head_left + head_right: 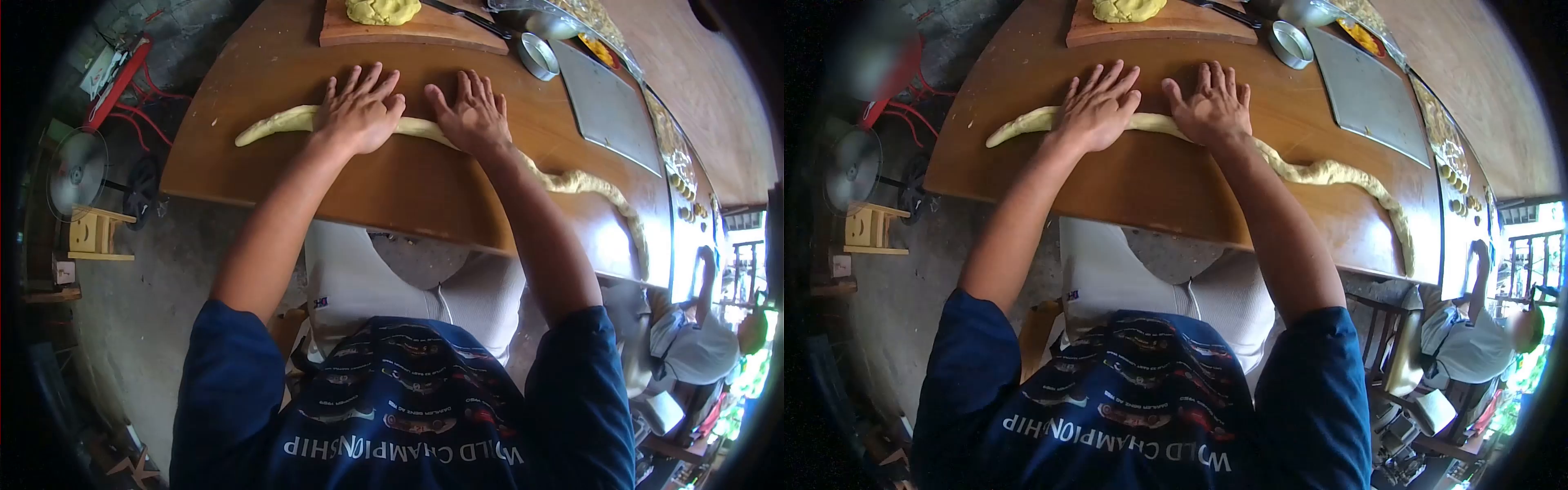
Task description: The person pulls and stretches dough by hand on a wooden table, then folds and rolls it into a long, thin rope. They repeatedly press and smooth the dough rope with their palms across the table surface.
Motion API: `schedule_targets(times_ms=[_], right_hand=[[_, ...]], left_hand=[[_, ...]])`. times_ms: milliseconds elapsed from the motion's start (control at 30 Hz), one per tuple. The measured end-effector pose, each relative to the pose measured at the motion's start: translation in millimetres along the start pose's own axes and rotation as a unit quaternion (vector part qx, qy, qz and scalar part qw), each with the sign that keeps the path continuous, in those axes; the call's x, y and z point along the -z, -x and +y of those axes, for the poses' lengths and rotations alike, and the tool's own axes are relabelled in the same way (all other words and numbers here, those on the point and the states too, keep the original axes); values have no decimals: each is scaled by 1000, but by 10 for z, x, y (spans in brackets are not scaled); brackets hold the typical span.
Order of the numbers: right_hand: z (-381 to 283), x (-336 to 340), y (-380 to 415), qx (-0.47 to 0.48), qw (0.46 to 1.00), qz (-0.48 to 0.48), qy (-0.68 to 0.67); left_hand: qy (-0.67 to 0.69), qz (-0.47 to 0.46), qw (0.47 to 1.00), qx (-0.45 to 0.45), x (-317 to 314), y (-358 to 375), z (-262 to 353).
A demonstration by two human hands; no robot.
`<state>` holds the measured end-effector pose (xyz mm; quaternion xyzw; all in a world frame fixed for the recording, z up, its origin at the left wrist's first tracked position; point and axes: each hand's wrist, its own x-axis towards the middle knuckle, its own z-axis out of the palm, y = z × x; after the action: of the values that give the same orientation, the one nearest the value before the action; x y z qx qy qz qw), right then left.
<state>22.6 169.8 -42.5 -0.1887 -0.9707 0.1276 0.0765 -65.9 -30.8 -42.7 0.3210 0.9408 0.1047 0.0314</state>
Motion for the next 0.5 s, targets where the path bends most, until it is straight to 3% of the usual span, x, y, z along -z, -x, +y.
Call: schedule_targets(times_ms=[67, 200, 300, 333, 467, 500], right_hand=[[101, -70, -204, 24, 994, 102, -3], [241, 26, -458, 119, 973, 196, -29], [231, 28, -382, 145, 976, 164, -5], [209, 72, -292, 154, 983, 85, 50], [171, 30, 343, 232, 962, 144, 8], [177, 91, 464, 232, 968, 93, 20]], left_hand=[[5, 9, 1000, -1, 10, -187, -87], [12, 64, 997, 35, -66, -612, -268], [-40, 113, 993, -5, -23, -406, -216], [-49, 104, 993, -13, -47, -252, -197], [6, 66, 995, -72, -1, 509, -224], [20, 52, 995, -88, 95, 711, -227]])
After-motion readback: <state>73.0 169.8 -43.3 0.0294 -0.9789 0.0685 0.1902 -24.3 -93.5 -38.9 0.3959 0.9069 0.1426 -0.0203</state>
